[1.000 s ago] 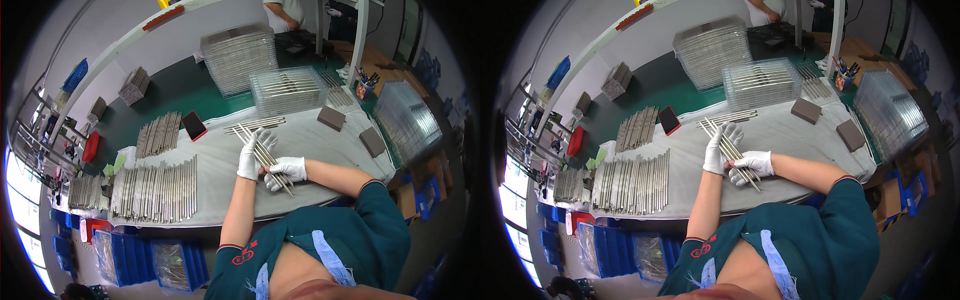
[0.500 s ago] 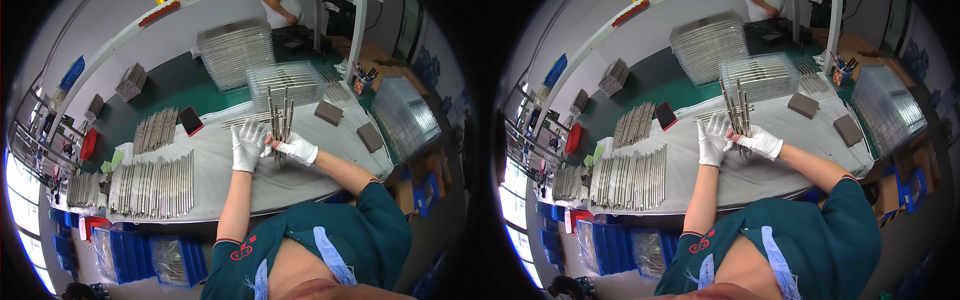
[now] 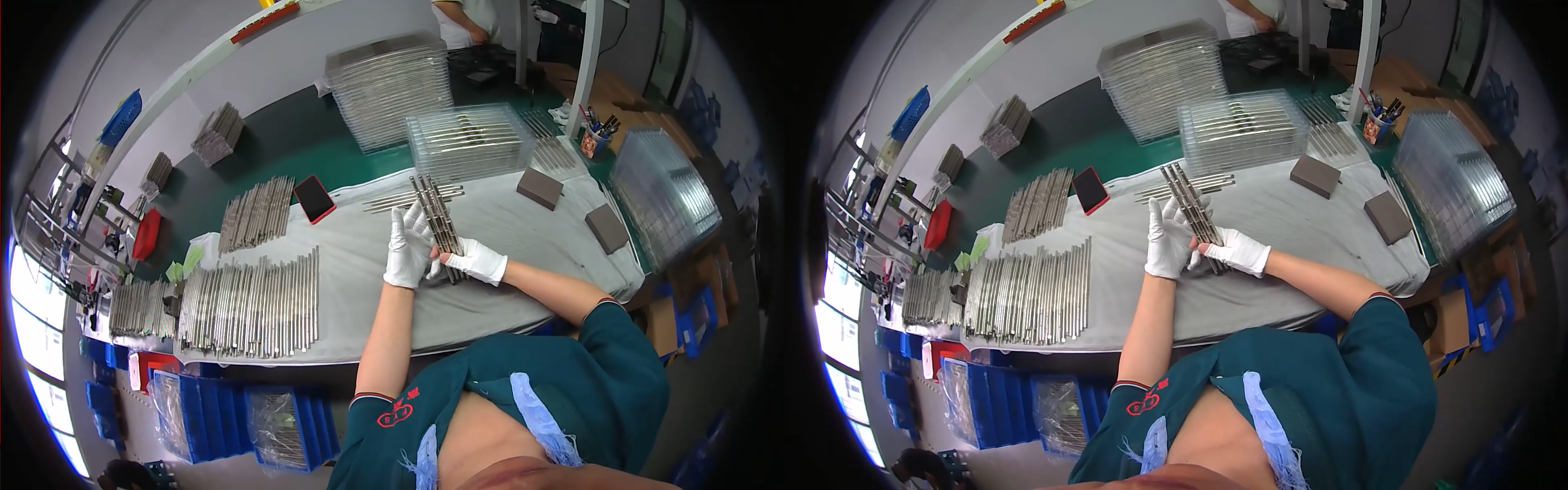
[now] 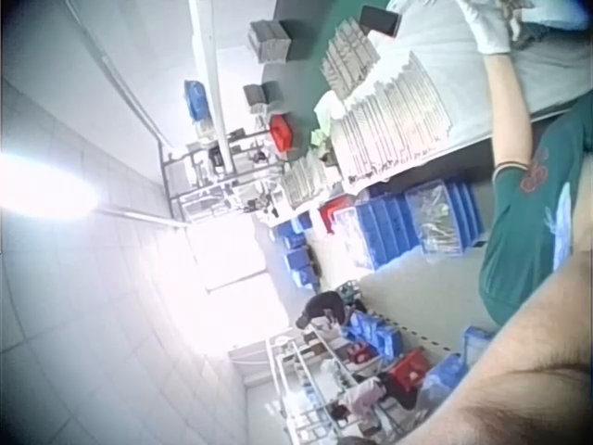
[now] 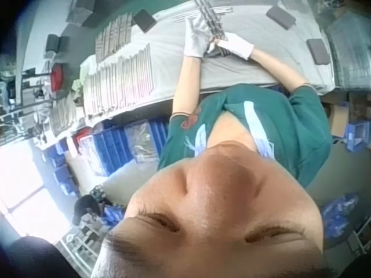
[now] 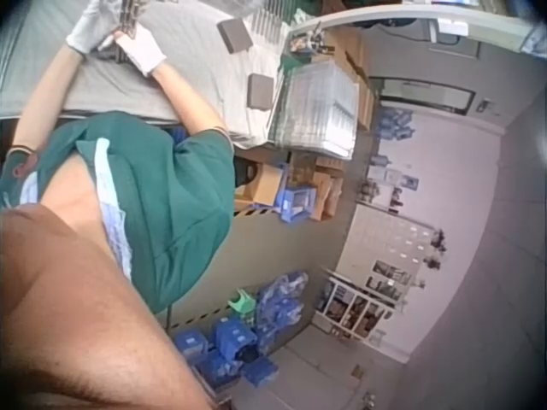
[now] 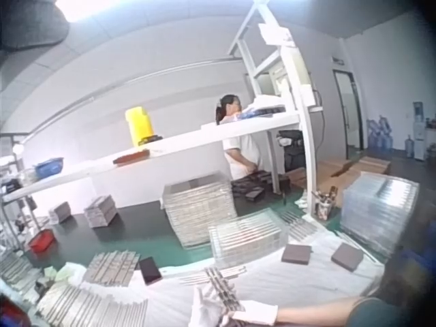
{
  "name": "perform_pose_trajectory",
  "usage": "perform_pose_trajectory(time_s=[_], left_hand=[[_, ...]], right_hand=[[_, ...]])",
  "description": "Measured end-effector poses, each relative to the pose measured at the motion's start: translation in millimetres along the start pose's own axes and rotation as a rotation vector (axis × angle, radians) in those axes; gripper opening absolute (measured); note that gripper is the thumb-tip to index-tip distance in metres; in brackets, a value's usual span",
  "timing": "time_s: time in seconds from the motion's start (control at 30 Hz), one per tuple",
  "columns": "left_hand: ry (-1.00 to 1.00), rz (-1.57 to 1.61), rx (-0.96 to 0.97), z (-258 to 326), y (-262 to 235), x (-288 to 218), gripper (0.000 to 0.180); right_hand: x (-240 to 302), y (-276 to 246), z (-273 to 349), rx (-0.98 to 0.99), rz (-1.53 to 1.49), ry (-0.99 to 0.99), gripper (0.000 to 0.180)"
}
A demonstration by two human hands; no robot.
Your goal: Organizing and stacking thin metal rods on a workbench into plastic trays.
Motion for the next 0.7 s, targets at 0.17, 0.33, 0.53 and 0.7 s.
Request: perform_pose_trajectory(time_s=[0.17, 0.33, 0.53, 0.7], left_hand=[[0.005, -0.068, 0.054, 2, 4, -1, 0.084], [-0.026, -0.3, 0.172, 11, 14, 2, 0.087], [-0.152, -0.475, 0.063, 28, 29, 8, 0.042], [-0.076, -0.691, 0.162, 37, 59, 1, 0.032]], right_hand=[[-1, 2, 4, 0.024, 0.08, 0.093, 0.024], [-6, 5, 1, -0.023, -0.035, 0.034, 0.026], [5, 8, 11, 0.145, 0.221, 0.049, 0.033], [11, 13, 13, 0.138, 0.282, -0.016, 0.049]])
Point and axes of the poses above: each hand's wrist, its own z-axis away from the middle knuckle, its own y-axis out of the palm, x = y × z, the point moved 4 cm from there along -z, towards the middle knuckle, and after that the axes turned 12 degrees about -y, right-handed, at the moved point
